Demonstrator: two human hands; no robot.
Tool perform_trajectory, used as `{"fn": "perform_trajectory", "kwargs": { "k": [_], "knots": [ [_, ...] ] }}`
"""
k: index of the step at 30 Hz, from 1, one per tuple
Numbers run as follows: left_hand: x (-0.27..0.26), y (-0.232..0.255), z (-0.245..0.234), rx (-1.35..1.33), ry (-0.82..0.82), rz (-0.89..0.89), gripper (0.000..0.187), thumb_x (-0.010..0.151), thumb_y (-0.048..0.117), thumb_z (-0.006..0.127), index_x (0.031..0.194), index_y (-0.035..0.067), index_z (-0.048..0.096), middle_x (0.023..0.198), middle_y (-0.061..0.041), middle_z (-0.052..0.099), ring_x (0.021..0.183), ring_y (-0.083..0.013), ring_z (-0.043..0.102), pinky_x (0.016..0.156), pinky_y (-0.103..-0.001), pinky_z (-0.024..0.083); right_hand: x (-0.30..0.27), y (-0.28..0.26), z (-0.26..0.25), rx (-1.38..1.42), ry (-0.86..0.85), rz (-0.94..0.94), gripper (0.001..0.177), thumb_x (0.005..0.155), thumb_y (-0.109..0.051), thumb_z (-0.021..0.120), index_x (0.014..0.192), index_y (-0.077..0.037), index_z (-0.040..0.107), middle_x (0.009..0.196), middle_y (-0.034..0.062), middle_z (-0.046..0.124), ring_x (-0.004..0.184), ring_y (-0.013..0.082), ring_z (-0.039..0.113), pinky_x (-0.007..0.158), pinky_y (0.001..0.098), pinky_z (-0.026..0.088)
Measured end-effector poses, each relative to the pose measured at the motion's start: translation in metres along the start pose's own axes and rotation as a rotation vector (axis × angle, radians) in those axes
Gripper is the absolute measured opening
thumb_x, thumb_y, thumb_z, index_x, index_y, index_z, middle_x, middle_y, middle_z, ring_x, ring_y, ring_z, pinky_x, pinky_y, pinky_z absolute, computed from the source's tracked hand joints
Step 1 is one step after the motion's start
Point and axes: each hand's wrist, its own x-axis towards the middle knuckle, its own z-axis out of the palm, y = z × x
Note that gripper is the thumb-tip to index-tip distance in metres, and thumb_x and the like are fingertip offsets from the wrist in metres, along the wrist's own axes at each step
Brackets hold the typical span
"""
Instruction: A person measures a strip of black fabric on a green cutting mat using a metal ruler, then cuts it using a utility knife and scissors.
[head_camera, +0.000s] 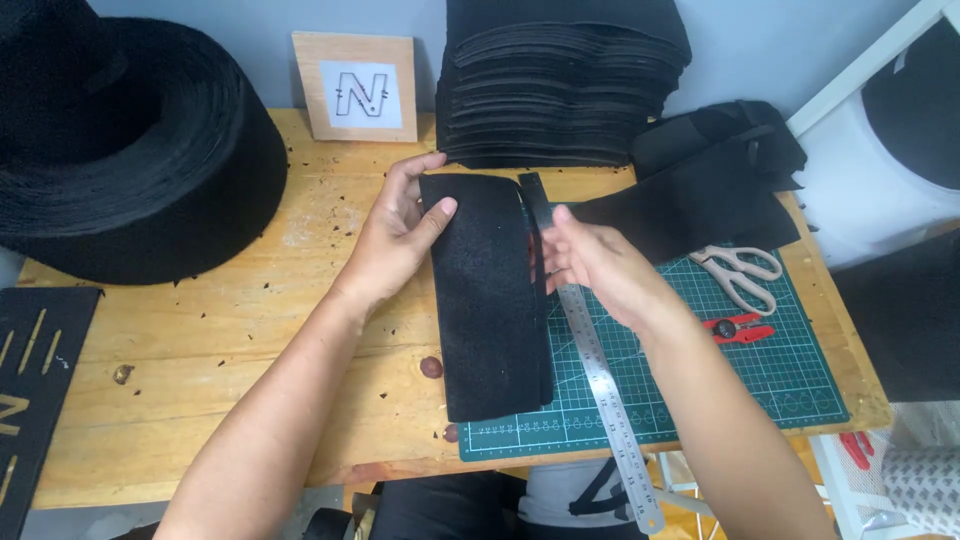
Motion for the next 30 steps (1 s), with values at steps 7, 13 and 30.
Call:
{"fn": "perform_trajectory", "kwargs": {
  "k": [7,13,30],
  "knots": [
    [-0.002,0.002,0.012,-0.219,0.135,-0.081,0.069,0.099,0.009,0.067,0.154,-0.003,0.026,0.119,-0.02,0.065,0.109,-0.0275,0.069,0.096,-0.041,0.06,0.029,0.037,0.002,0.148,0.131,-0.193,0.027,0.1,-0.024,0.067,0.118,-0.006,0.073,0.102,0.0138,0.07,0.094,0.0255,0.071,0.083,0.0361,0.059],
    [-0.002,-0.013,0.017,-0.269,0.112,-0.284,0.04,0.092,0.008,0.074,0.13,0.001,0.063,0.106,-0.013,0.077,0.093,-0.0231,0.077,0.078,-0.036,0.066,0.03,0.05,0.003,0.217,0.123,-0.29,0.021,0.095,-0.011,0.074,0.115,-0.008,0.075,0.096,0.0096,0.07,0.092,0.0203,0.068,0.086,0.0343,0.058],
    [-0.006,-0.004,0.021,-0.079,0.148,-0.194,0.016,0.097,0.014,0.072,0.112,0.009,0.073,0.085,-0.004,0.074,0.078,-0.012,0.073,0.067,-0.027,0.066,0.018,0.037,0.008,0.177,0.161,-0.347,0.024,0.098,-0.018,0.069,0.121,-0.01,0.07,0.102,0.0101,0.068,0.1,0.0225,0.068,0.092,0.0389,0.058]
  ]
}}
